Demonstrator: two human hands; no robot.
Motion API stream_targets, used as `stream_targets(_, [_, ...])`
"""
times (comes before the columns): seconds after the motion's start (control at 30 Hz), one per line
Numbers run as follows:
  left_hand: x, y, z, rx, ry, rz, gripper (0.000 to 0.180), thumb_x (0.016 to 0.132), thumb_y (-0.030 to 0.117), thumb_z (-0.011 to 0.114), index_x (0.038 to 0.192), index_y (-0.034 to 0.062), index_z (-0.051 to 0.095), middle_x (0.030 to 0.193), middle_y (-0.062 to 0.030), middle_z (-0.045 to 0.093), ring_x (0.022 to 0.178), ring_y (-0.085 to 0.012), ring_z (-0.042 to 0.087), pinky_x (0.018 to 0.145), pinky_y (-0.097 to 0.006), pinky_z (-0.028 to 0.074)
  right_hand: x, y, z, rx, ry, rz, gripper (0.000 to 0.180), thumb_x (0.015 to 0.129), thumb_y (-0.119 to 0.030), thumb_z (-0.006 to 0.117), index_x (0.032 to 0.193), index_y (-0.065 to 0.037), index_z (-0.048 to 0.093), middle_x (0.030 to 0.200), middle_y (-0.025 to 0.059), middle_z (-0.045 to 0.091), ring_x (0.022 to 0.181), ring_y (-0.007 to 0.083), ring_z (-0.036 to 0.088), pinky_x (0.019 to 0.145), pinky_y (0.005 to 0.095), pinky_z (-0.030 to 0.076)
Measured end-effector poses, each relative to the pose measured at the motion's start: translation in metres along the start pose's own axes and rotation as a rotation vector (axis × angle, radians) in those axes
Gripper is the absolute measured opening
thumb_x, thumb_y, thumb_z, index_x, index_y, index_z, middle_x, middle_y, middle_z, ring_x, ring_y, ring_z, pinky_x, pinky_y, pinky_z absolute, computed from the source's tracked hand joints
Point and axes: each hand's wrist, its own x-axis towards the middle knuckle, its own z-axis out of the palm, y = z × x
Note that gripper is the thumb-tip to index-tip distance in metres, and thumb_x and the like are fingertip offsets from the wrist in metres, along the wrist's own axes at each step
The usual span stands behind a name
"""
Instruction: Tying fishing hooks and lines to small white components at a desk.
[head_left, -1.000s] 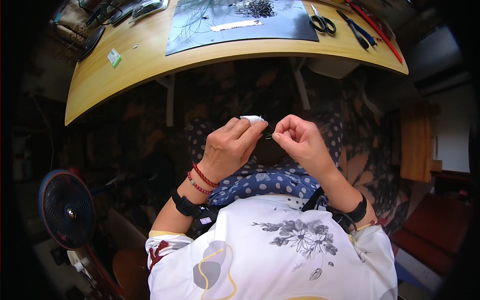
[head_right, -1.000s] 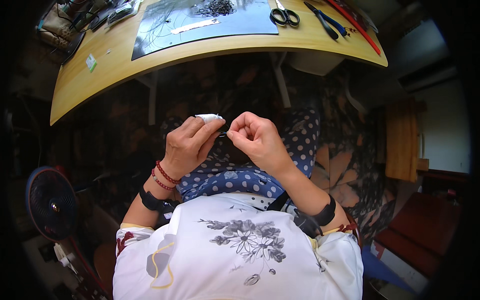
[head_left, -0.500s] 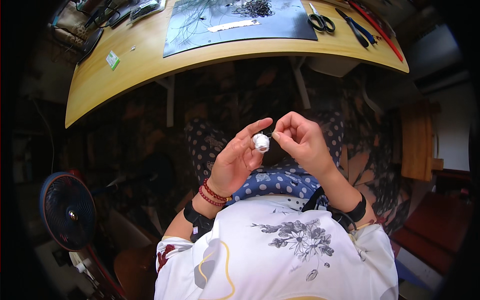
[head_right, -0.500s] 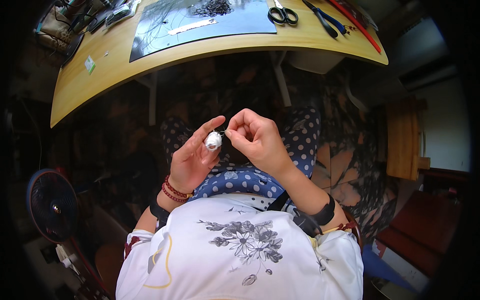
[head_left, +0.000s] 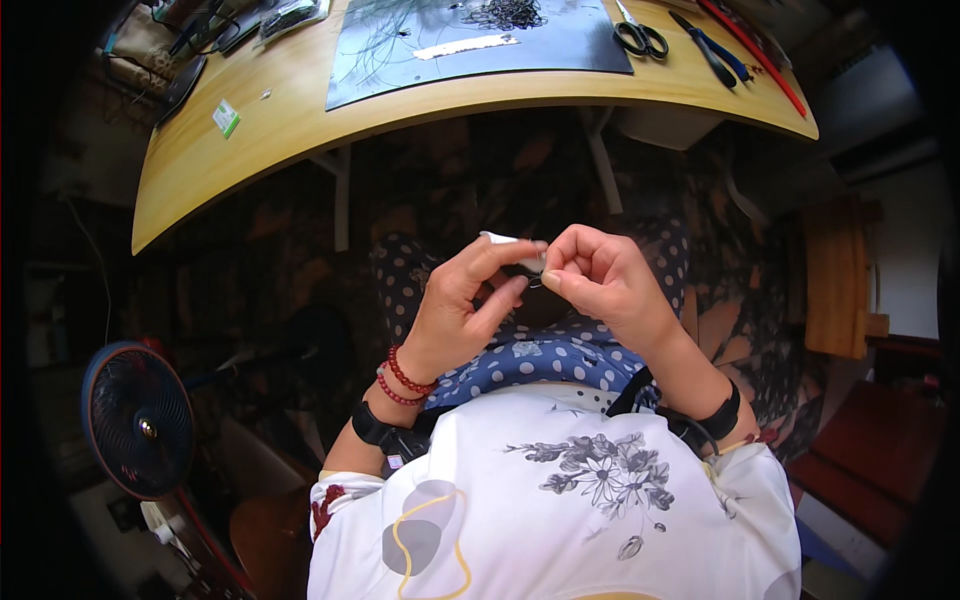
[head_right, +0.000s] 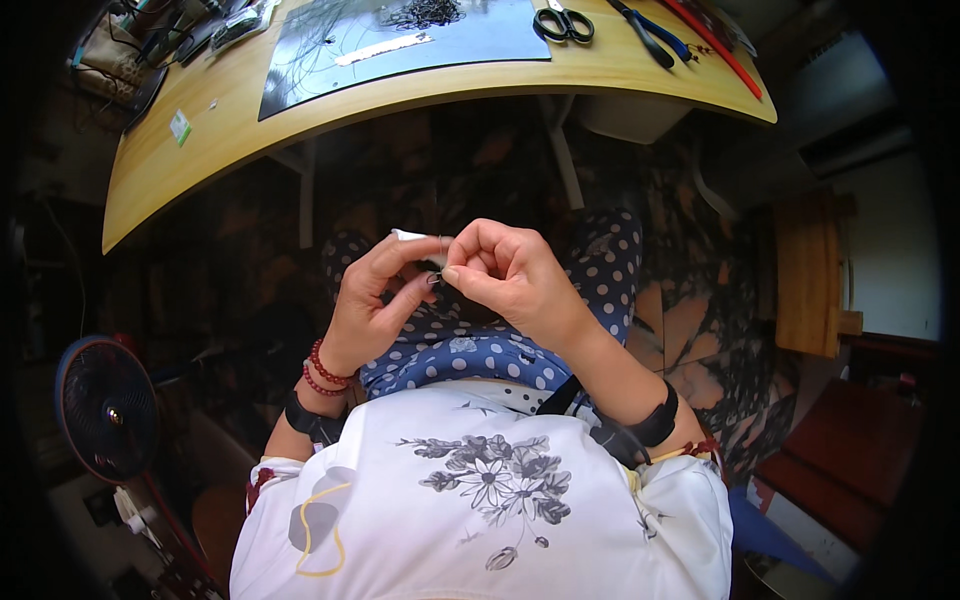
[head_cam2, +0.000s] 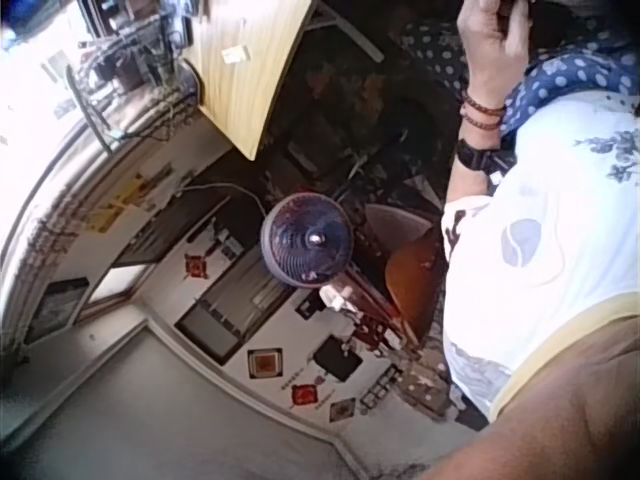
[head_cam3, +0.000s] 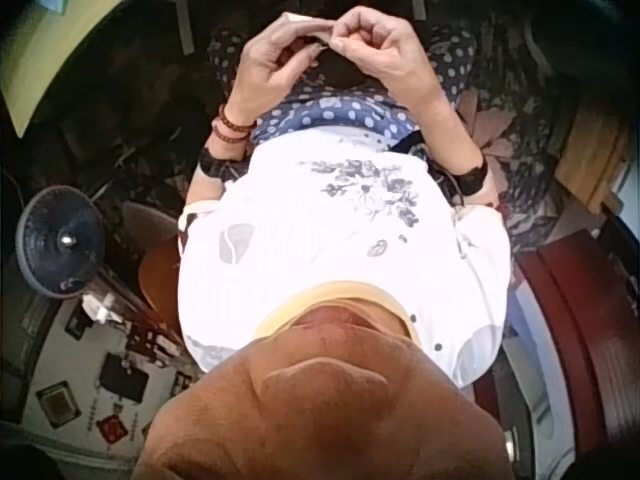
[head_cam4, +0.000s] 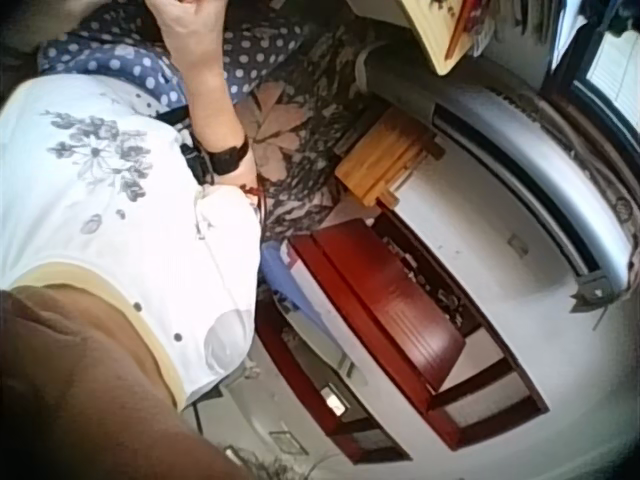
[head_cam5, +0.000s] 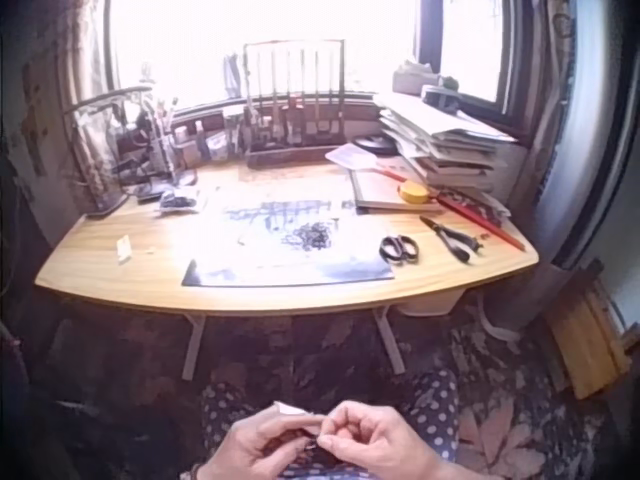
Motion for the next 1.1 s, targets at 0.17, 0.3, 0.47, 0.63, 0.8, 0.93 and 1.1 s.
stream_targets(0.17, [-0.006, -0.03, 0.003, -1.026, -0.117, -0.237, 0.023, 0.102, 0.023, 0.058, 0.114, 0.0057, 0.067, 0.087, 0.0024, 0.052, 0.07, -0.0047, 0.043, 0.067, -0.02, 0.04, 0.0, 0.0, 0.002, 0.257, -0.048, 0.117, 0.007, 0.095, -0.006, 0.067, 0.094, -0.003, 0.06, 0.068, -0.0097, 0.048, 0.056, -0.0018, 0.038, 0.049, 0.0181, 0.028])
stream_targets(0.3, [-0.015, -0.028, 0.016, -1.199, -0.033, -0.282, 0.062, 0.101, 0.037, 0.06, 0.149, 0.0032, 0.043, 0.101, 0.0016, 0.057, 0.069, -0.005, 0.046, 0.063, -0.02, 0.04, 0.005, 0.01, 0.006, 0.015, 0.127, -0.065, 0.007, 0.094, -0.003, 0.067, 0.093, -0.003, 0.06, 0.069, -0.0059, 0.054, 0.053, 0.0018, 0.044, 0.047, 0.021, 0.033])
stream_targets(0.47, [-0.02, -0.016, 0.014, -1.164, -0.125, -0.191, 0.066, 0.102, 0.027, 0.057, 0.156, -0.0018, 0.031, 0.137, -0.0101, 0.059, 0.072, -0.0074, 0.058, 0.064, -0.019, 0.047, 0.005, 0.017, 0.008, -0.768, 0.299, -0.573, 0.012, 0.088, 0.003, 0.069, 0.091, -0.003, 0.059, 0.067, 0.0018, 0.055, 0.055, 0.0077, 0.05, 0.049, 0.024, 0.04])
stream_targets(0.63, [-0.005, -0.001, -0.003, -1.075, 0.007, -0.195, 0.062, 0.101, 0.019, 0.057, 0.155, -0.0013, 0.035, 0.14, -0.0134, 0.058, 0.075, -0.0083, 0.061, 0.068, -0.019, 0.05, -0.002, 0.016, 0.008, -0.576, 0.189, -0.394, 0.013, 0.087, 0.001, 0.071, 0.093, -0.003, 0.059, 0.065, -0.0006, 0.053, 0.056, 0.0046, 0.049, 0.05, 0.022, 0.037])
stream_targets(0.8, [-0.003, -0.027, -0.003, -0.185, -0.006, -0.03, 0.035, 0.098, 0.003, 0.055, 0.133, 0.0033, 0.059, 0.114, -0.0048, 0.061, 0.075, -0.006, 0.058, 0.066, -0.019, 0.045, -0.002, 0.007, 0.006, 0.05, 0.091, -0.051, 0.008, 0.095, -0.005, 0.068, 0.096, -0.002, 0.061, 0.073, -0.0088, 0.052, 0.061, -0.0026, 0.042, 0.054, 0.0158, 0.031])
stream_targets(0.93, [-0.01, -0.035, 0.002, -0.878, -0.024, -0.254, 0.033, 0.1, 0.024, 0.063, 0.127, 0.0046, 0.062, 0.09, 0.0038, 0.05, 0.077, -0.0039, 0.048, 0.067, -0.019, 0.04, -0.003, 0.005, 0.004, 0.249, 0.048, 0.054, 0.007, 0.095, -0.004, 0.067, 0.097, -0.002, 0.061, 0.074, -0.0087, 0.053, 0.061, -0.0025, 0.042, 0.054, 0.0156, 0.031])
stream_targets(1.1, [-0.017, -0.026, 0.021, -1.066, -0.156, -0.232, 0.089, 0.097, 0.051, 0.065, 0.161, 0.0051, 0.024, 0.109, -0.0016, 0.059, 0.073, -0.0061, 0.051, 0.067, -0.019, 0.044, 0.004, 0.025, 0.007, -0.521, 0.293, -0.38, 0.011, 0.09, 0.001, 0.069, 0.093, -0.002, 0.06, 0.069, -0.0011, 0.055, 0.054, 0.0038, 0.048, 0.049, 0.0219, 0.037])
